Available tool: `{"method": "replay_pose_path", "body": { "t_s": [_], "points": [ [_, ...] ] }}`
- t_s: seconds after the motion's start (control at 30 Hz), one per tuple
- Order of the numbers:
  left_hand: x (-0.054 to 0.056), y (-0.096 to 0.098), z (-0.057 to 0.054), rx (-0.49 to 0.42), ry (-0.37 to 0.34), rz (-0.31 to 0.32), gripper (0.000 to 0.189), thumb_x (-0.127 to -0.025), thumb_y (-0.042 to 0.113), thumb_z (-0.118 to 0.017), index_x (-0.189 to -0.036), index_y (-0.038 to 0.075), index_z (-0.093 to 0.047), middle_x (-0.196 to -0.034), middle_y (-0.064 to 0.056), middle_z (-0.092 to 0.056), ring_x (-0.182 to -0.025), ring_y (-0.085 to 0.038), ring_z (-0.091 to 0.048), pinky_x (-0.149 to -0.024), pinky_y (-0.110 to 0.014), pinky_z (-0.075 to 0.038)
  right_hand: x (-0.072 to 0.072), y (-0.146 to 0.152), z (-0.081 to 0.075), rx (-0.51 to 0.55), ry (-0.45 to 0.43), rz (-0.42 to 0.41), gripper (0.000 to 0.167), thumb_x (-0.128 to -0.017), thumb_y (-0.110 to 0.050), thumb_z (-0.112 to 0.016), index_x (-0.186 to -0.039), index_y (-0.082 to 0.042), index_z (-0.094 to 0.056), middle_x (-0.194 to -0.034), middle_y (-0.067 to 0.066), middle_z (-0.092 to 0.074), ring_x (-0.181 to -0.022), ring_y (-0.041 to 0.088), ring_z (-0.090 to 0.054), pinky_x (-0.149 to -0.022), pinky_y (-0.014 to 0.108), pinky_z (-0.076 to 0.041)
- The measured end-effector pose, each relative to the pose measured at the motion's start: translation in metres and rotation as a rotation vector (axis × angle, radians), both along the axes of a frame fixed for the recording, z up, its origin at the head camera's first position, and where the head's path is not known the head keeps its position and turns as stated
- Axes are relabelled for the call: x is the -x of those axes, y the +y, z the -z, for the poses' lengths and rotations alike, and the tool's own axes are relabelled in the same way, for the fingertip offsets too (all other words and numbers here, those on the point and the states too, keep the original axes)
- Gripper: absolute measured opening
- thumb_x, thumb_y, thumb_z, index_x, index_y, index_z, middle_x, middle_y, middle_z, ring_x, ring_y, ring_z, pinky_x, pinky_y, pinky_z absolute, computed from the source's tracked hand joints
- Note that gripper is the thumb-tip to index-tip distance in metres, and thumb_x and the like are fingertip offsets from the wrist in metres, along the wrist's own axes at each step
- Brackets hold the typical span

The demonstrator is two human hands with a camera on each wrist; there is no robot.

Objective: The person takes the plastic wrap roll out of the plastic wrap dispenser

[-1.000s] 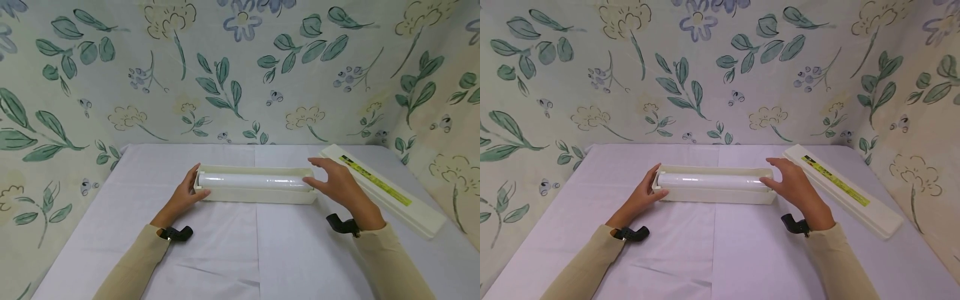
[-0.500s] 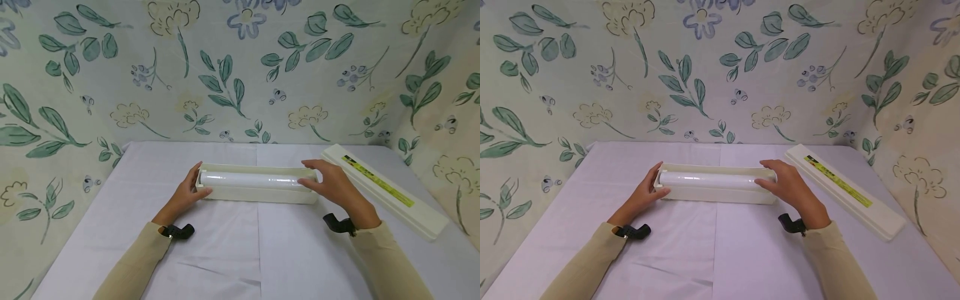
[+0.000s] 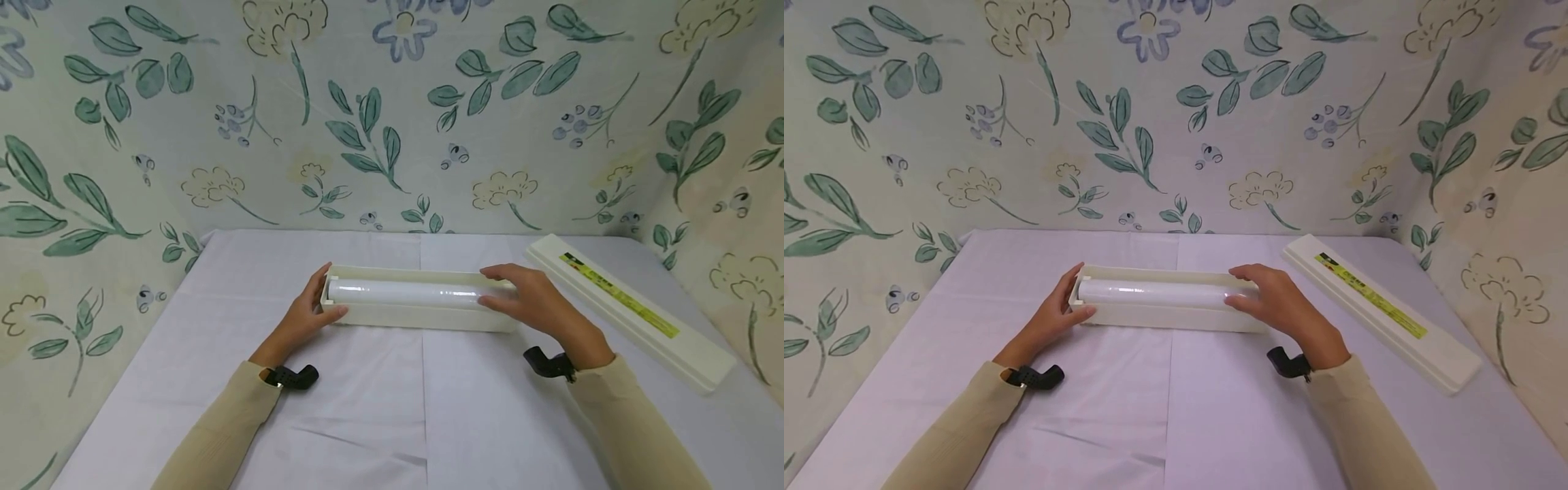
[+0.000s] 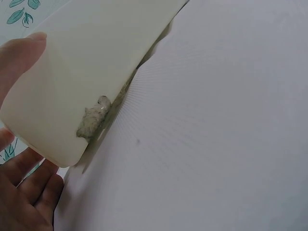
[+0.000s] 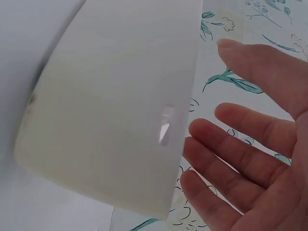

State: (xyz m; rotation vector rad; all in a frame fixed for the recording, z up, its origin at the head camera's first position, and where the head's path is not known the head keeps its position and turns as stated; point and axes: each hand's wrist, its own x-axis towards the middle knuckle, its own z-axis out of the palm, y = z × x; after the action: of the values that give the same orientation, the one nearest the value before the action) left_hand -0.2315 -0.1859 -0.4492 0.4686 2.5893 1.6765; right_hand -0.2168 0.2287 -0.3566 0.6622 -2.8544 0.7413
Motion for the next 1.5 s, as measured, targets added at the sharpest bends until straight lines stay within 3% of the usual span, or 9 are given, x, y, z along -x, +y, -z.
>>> {"method": "replay_pose_path", "body": {
  "t_s": [0.23, 0.57, 0.87, 1.07, 1.5],
  "points": [
    [0.0, 0.001, 0.001, 0.003, -0.011, -0.002, 0.091, -0.086, 0.038, -0.072, -0.155, 0.033, -0.012, -0.156, 0.0, -0.026, -0.143, -0.025, -0.026, -0.113, -0.056, -0.019, 0.006, -0.003, 0.003, -0.026, 0.003, -0.033, 0.053, -0.082, -0.028, -0.078, -0.128, -0.008, -0.061, -0.127, 0.011, -0.062, -0.117, 0.031, -0.057, -0.097, 0.051, -0.045],
    [0.0, 0.0, -0.001, -0.008, -0.023, 0.001, 0.09, -0.087, 0.038, -0.072, -0.153, 0.039, -0.012, -0.157, 0.002, -0.025, -0.144, -0.026, -0.024, -0.113, -0.057, -0.017, 0.017, -0.005, 0.002, -0.014, -0.105, -0.093, 0.053, -0.082, -0.029, -0.078, -0.129, -0.009, -0.061, -0.126, 0.011, -0.063, -0.114, 0.029, -0.058, -0.097, 0.051, -0.045],
    [0.001, 0.0, -0.001, -0.001, -0.023, -0.003, 0.09, -0.086, 0.038, -0.072, -0.153, 0.04, -0.012, -0.157, 0.002, -0.025, -0.143, -0.025, -0.025, -0.113, -0.055, -0.018, 0.028, -0.005, 0.009, -0.024, -0.179, -0.109, 0.054, -0.081, -0.033, -0.078, -0.129, -0.012, -0.062, -0.126, 0.009, -0.063, -0.113, 0.027, -0.058, -0.097, 0.048, -0.046],
    [0.001, 0.0, -0.001, -0.006, -0.02, 0.004, 0.092, -0.086, 0.037, -0.072, -0.155, 0.031, -0.012, -0.157, 0.001, -0.025, -0.143, -0.025, -0.025, -0.113, -0.056, -0.019, 0.033, -0.007, 0.012, -0.035, -0.222, -0.115, 0.054, -0.08, -0.037, -0.078, -0.127, -0.015, -0.063, -0.126, 0.006, -0.063, -0.106, 0.022, -0.058, -0.091, 0.043, -0.05],
    [0.0, 0.0, -0.001, -0.005, -0.02, -0.003, 0.091, -0.086, 0.038, -0.072, -0.155, 0.031, -0.012, -0.156, 0.002, -0.026, -0.143, -0.025, -0.025, -0.113, -0.055, -0.019, 0.039, -0.008, 0.016, -0.081, -0.258, -0.122, 0.059, -0.08, -0.042, -0.078, -0.13, -0.017, -0.061, -0.129, 0.007, -0.061, -0.105, 0.025, -0.058, -0.091, 0.046, -0.05]
  ]
}}
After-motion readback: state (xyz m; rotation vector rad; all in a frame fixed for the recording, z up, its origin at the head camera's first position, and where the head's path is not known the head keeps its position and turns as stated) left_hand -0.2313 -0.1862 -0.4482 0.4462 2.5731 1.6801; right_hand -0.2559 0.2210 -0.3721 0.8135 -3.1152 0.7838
